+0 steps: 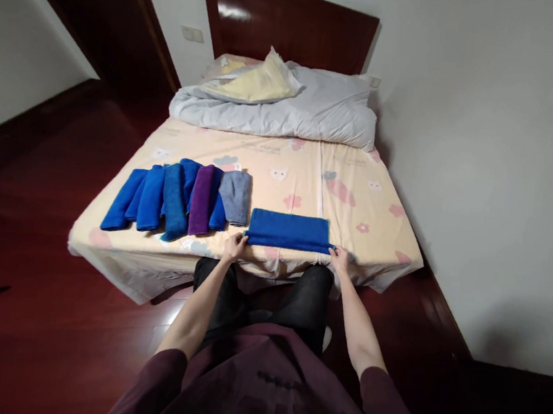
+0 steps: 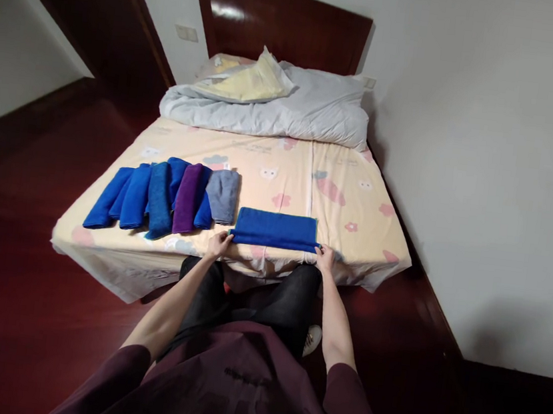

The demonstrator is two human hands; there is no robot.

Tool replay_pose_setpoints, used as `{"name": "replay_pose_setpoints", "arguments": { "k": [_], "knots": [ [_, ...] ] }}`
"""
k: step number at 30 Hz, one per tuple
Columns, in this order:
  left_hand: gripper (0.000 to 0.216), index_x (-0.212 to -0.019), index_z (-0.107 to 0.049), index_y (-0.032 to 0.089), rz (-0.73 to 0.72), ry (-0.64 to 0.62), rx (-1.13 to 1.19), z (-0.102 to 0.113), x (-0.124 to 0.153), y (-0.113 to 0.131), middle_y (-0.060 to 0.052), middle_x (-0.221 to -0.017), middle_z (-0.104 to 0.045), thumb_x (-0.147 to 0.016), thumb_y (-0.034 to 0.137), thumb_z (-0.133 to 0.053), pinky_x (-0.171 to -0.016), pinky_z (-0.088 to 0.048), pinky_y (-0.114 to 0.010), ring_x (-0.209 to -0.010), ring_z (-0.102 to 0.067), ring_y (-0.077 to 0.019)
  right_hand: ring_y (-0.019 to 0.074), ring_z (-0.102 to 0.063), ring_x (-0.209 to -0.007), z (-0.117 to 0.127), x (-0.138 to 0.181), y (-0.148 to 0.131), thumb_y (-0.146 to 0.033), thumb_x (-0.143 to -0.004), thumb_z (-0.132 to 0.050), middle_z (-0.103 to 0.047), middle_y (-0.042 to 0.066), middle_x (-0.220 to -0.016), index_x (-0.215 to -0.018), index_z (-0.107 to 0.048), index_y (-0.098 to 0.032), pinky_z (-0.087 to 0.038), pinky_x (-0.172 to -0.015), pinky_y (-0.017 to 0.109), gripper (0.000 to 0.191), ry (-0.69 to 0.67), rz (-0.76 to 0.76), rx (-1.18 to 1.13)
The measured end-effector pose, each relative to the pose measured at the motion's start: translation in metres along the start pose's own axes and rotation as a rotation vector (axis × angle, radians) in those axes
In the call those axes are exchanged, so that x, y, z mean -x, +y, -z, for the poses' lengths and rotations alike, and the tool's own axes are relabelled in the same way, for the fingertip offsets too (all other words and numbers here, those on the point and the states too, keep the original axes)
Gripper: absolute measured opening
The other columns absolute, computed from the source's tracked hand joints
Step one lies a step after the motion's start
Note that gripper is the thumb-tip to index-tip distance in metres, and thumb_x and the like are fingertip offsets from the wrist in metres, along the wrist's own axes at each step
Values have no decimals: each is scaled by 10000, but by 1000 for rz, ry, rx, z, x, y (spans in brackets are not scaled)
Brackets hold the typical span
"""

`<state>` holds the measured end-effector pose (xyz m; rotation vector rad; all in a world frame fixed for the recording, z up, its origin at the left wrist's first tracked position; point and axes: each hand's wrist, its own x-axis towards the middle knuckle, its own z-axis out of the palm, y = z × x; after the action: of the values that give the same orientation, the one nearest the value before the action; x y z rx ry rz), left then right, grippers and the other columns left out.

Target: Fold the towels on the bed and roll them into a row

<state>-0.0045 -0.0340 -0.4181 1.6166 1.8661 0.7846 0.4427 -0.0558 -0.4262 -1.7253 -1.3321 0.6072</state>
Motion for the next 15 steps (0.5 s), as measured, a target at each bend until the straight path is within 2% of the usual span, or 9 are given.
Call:
{"name": "replay_pose_setpoints", "arguments": {
  "k": [2, 5, 9, 15],
  "knots": [
    [278, -787, -619, 190, 23, -6, -4, -1, -2, 1, -99, -786, -695, -898, 423, -516, -820, -519, -350, -871, -689, -280, 216, -647, -657, 2, -1, 0, -413, -794, -617, -692, 50, -668, -692, -601, -214, -551, -668, 306, 224, -1, -19, 37],
    [297, -897, -657, 174, 47, -12, -8, -2, -4, 0, -138, -897, -737, -911, 437, -519, -888, -531, -386, -962, -709, -309, 219, -638, -671, 2, -1, -5, -440, -827, -577, -678, 55, -664, -655, -541, -232, -537, -676, 303, 272, -4, -55, 153],
    [353, -985, -675, 160, 27, 4, -25, -4, -6, -5, -167, -975, -757, -925, 466, -510, -895, -543, -410, -977, -716, -322, 245, -668, -753, -3, 3, -14, -423, -869, -530, -723, 92, -765, -710, -574, -231, -552, -769, 334, 253, 6, -98, 284],
    [341, -906, -674, 163, -6, -32, -88, -7, -8, -12, -159, -954, -759, -930, 449, -490, -863, -532, -365, -935, -710, -294, 246, -684, -794, -5, 10, -21, -369, -861, -557, -762, 105, -816, -726, -641, -221, -550, -793, 318, 217, 52, -130, 320]
  ]
}}
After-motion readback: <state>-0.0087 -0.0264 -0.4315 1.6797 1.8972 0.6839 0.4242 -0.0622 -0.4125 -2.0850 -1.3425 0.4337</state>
